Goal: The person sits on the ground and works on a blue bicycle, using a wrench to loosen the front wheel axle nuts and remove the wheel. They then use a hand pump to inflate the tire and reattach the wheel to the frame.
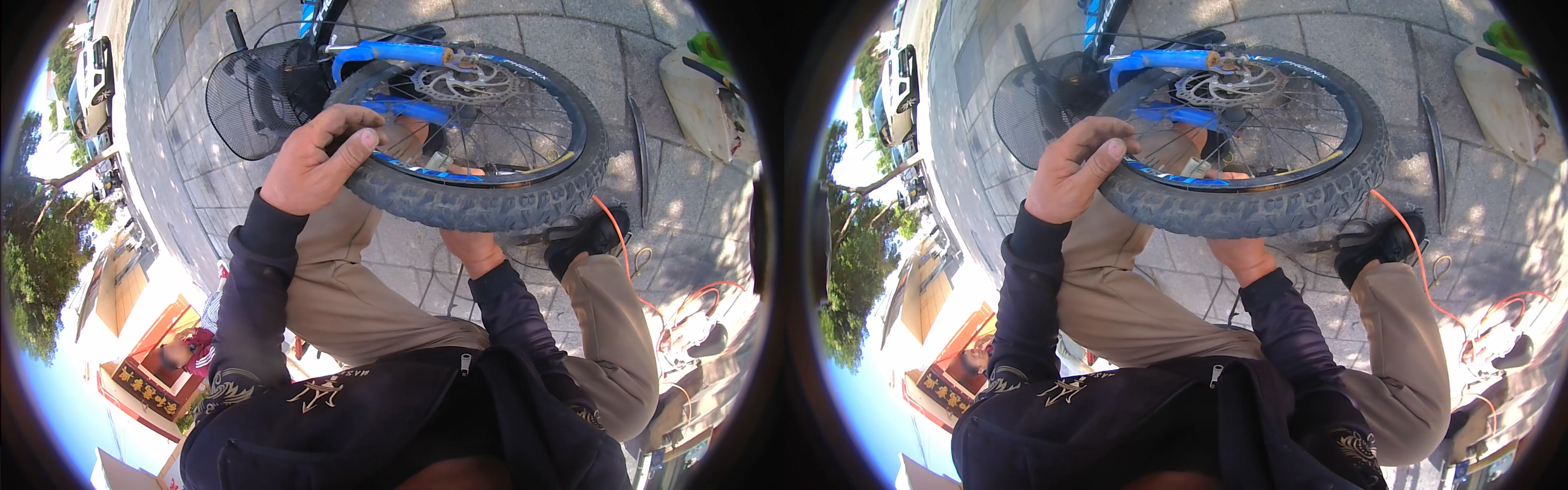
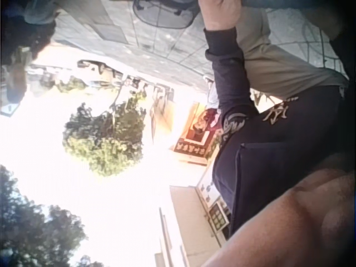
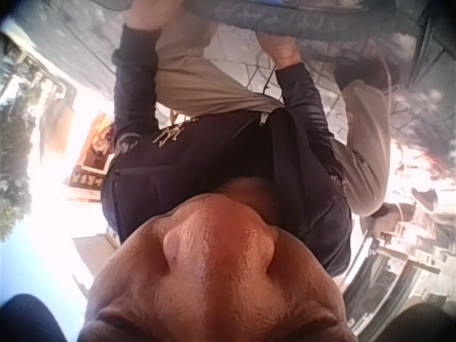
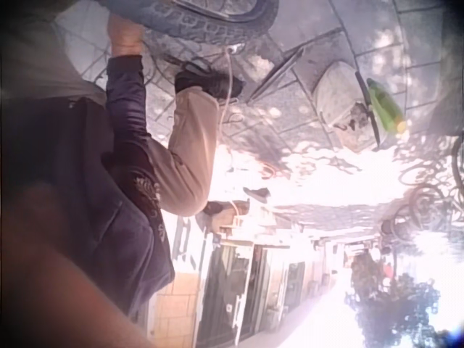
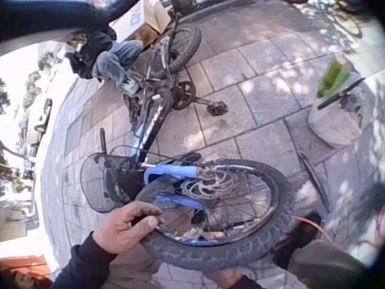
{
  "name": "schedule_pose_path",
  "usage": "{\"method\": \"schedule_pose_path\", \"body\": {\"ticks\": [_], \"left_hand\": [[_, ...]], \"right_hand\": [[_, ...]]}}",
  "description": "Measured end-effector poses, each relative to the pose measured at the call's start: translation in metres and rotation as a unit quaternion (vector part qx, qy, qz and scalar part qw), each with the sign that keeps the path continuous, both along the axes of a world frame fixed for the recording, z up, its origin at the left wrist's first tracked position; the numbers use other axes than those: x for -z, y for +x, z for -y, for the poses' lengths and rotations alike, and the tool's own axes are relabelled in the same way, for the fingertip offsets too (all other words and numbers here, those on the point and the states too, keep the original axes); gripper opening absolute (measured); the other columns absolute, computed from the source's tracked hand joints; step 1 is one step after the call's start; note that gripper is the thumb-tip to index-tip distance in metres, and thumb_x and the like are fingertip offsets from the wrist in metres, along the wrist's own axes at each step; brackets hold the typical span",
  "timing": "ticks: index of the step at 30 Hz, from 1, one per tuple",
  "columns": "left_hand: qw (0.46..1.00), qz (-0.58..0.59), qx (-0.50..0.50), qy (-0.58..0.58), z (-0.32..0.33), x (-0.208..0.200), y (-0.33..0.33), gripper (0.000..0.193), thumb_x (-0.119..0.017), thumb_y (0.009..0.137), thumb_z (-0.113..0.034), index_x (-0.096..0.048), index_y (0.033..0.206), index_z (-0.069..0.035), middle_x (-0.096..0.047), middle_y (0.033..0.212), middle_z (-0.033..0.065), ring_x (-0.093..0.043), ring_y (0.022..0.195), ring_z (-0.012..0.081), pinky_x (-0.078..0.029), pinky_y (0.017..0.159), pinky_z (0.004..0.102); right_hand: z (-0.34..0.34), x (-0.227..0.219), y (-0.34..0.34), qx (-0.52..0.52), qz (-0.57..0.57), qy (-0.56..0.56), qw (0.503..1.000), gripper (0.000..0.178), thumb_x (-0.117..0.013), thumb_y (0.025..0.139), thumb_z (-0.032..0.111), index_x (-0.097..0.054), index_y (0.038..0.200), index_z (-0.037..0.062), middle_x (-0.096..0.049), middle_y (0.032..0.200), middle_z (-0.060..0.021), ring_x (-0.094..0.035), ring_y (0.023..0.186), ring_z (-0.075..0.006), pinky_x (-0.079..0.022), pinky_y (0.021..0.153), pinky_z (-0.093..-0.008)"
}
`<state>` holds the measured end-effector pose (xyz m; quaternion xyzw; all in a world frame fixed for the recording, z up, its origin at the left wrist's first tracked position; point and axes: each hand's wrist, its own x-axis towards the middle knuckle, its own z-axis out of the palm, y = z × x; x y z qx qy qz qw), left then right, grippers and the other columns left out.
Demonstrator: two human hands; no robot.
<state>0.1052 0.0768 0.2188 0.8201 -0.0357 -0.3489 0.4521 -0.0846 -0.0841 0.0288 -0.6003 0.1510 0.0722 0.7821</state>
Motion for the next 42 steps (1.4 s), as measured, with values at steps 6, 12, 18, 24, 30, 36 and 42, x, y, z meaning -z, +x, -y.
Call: {"method": "schedule_pose_path", "body": {"ticks": [6,12,18,24,30,36,42], "left_hand": [[1.000,0.005,0.017,-0.002,-0.005,-0.003,0.000,0.032,-0.062,0.113,-0.024,-0.065,0.131,0.002,-0.076,0.114,0.0096,-0.068,0.109,0.0146,-0.054,0.096,0.0308],[0.999,0.012,0.038,0.008,0.002,-0.002,0.006,0.038,-0.056,0.116,-0.031,-0.067,0.130,0.003,-0.076,0.118,0.0108,-0.068,0.112,0.0172,-0.053,0.100,0.0324],[0.997,-0.027,0.075,0.005,0.011,0.001,0.011,0.046,-0.047,0.119,-0.035,-0.066,0.133,0.005,-0.075,0.125,0.0157,-0.067,0.119,0.0213,-0.049,0.108,0.0355],[0.996,-0.060,0.059,-0.029,0.013,0.002,0.013,0.049,-0.048,0.118,-0.036,-0.064,0.137,0.007,-0.073,0.130,0.0170,-0.066,0.120,0.0244,-0.050,0.108,0.0375],[0.956,0.042,0.285,0.059,0.002,-0.010,0.026,0.069,-0.086,0.090,-0.046,-0.065,0.137,0.000,-0.066,0.142,0.0177,-0.064,0.125,0.0296,-0.049,0.110,0.0408],[0.967,0.026,0.249,0.051,0.006,-0.028,0.016,0.068,-0.097,0.071,-0.018,-0.066,0.129,-0.003,-0.065,0.135,0.0154,-0.064,0.129,0.0331,-0.049,0.111,0.0438],[0.946,0.208,0.226,0.100,0.002,-0.012,-0.024,0.062,-0.087,0.066,-0.002,-0.066,0.124,-0.004,-0.065,0.131,0.0168,-0.066,0.120,0.0394,-0.053,0.109,0.0484]], "right_hand": [[0.025,-0.012,0.023,-0.106,0.109,-0.217,0.964,0.055,-0.080,0.089,0.006,-0.059,0.140,-0.0008,-0.068,0.128,-0.0149,-0.067,0.111,-0.0282,-0.054,0.098,-0.0419],[0.028,0.032,-0.010,-0.118,-0.173,0.719,0.663,0.031,-0.066,0.106,0.032,-0.069,0.125,0.0085,-0.075,0.108,-0.0061,-0.063,0.078,-0.0154,-0.049,0.065,-0.0317],[-0.003,0.000,0.023,-0.061,-0.193,0.842,0.500,0.030,-0.060,0.110,0.037,-0.072,0.120,0.0117,-0.078,0.102,-0.0023,-0.065,0.072,-0.0112,-0.044,0.052,-0.0269],[-0.006,0.027,0.032,-0.086,-0.319,0.810,0.484,0.045,-0.060,0.111,0.045,-0.069,0.132,0.0067,-0.079,0.101,-0.0072,-0.068,0.069,-0.0148,-0.049,0.051,-0.0323],[0.029,0.001,0.073,-0.178,-0.289,0.452,0.825,0.038,-0.073,0.106,0.041,-0.076,0.122,0.0073,-0.080,0.105,-0.0047,-0.074,0.090,-0.0107,-0.059,0.072,-0.0252],[0.036,0.002,0.085,-0.177,-0.234,0.532,0.794,0.043,-0.076,0.104,0.039,-0.069,0.130,0.0060,-0.078,0.112,-0.0088,-0.074,0.091,-0.0120,-0.060,0.077,-0.0276],[0.003,-0.014,0.059,-0.014,-0.068,0.226,0.972,0.068,-0.074,0.105,0.032,-0.045,0.161,0.0047,-0.072,0.114,-0.0104,-0.071,0.096,-0.0142,-0.060,0.087,-0.0306]]}}
